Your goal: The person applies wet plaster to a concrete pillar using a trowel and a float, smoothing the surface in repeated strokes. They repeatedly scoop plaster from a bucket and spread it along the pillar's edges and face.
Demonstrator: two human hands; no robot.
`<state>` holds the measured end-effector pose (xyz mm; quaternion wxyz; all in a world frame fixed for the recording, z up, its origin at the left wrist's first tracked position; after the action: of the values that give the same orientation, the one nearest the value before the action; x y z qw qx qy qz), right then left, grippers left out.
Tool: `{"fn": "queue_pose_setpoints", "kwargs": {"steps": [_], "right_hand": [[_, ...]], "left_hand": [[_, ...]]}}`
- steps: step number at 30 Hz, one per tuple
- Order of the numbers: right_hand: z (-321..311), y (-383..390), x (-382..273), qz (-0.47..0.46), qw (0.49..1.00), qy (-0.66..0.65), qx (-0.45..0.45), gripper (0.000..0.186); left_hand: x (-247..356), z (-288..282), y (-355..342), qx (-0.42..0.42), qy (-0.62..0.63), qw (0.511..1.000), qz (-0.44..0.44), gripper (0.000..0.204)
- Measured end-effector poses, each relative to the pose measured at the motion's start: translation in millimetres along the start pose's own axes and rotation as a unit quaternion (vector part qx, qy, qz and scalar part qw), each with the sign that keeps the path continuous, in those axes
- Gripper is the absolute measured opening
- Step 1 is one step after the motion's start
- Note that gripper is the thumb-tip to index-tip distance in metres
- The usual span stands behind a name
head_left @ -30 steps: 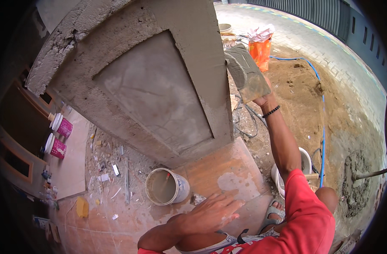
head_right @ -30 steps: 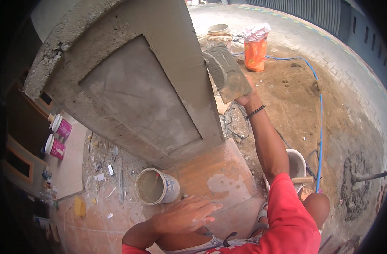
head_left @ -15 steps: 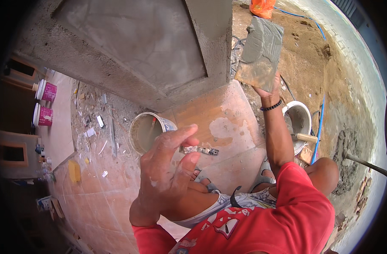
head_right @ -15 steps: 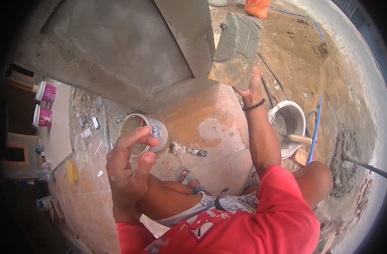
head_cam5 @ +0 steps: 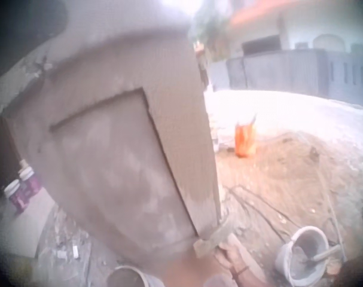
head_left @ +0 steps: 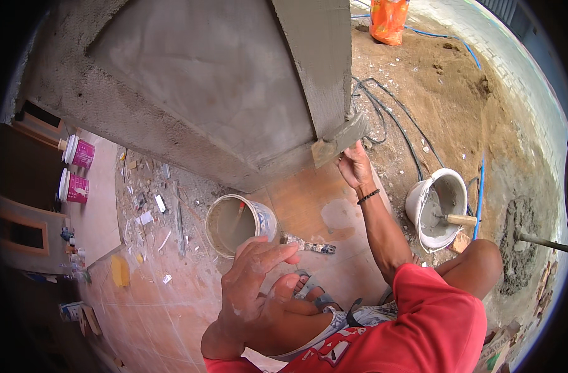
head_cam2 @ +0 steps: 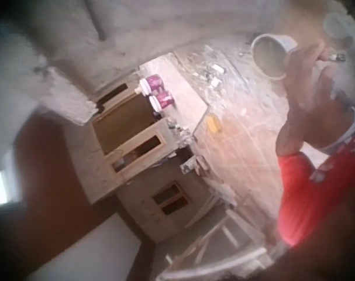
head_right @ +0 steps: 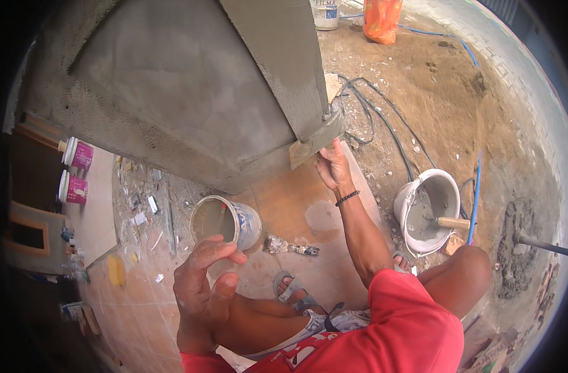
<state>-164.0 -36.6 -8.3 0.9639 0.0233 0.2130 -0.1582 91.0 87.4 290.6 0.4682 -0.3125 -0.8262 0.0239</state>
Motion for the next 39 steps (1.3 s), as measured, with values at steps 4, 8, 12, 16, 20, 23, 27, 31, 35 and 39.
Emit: {"fn": "queue_pose_setpoints", "kwargs": {"steps": [4,8,12,16,20,23,27,31,35,39], "right_hand": [[27,-17,-26,-0.136,0.975,0.172,0.032,0.053],[73,-37,-41,-0.277,0.888,0.355,0.096,0.047],[96,-43,-22,-0.434,0.695,0.549,0.163,0.044],[80,-30,3,-0.401,0.656,0.638,0.044,0.041],[27,13,30,-0.246,0.768,0.592,-0.001,0.038],[3,19,15,-0.135,0.95,0.266,0.096,0.04],[8,-1,0,-0.079,0.986,-0.007,0.144,0.045],[39,-35,-4,-0.109,0.981,-0.037,0.157,0.04],[90,-36,-10,-0.177,0.974,-0.003,0.144,0.038],[151,-39,-34,-0.194,0.97,0.032,0.147,0.042]], "left_hand": [[-2,-5,5,-0.007,0.013,1.0,-0.008,0.033],[-5,-10,7,-0.012,0.009,1.0,0.001,0.033],[-8,-9,7,-0.027,0.006,1.0,0.014,0.032],[-10,-5,0,-0.059,0.007,0.998,0.02,0.032],[-7,0,-3,-0.077,-0.005,0.996,0.052,0.03],[-4,2,-3,-0.101,0.01,0.993,0.056,0.029],[-1,4,-4,-0.108,0.007,0.992,0.064,0.031],[9,6,-6,-0.103,0.023,0.992,0.068,0.032],[11,3,-3,-0.096,0.014,0.993,0.067,0.03],[10,2,0,-0.105,0.006,0.993,0.061,0.03]]}}
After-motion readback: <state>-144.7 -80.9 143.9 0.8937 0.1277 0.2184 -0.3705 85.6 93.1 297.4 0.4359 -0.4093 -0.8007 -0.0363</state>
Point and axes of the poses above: each hand's wrist, its own y-axis away from the middle knuckle, its own z-axis out of the palm, x = y × z, the point moved 4 cm from there along -y, towards the middle knuckle, and after that the axes turned 3 degrees about x, right-handed, at the moved point
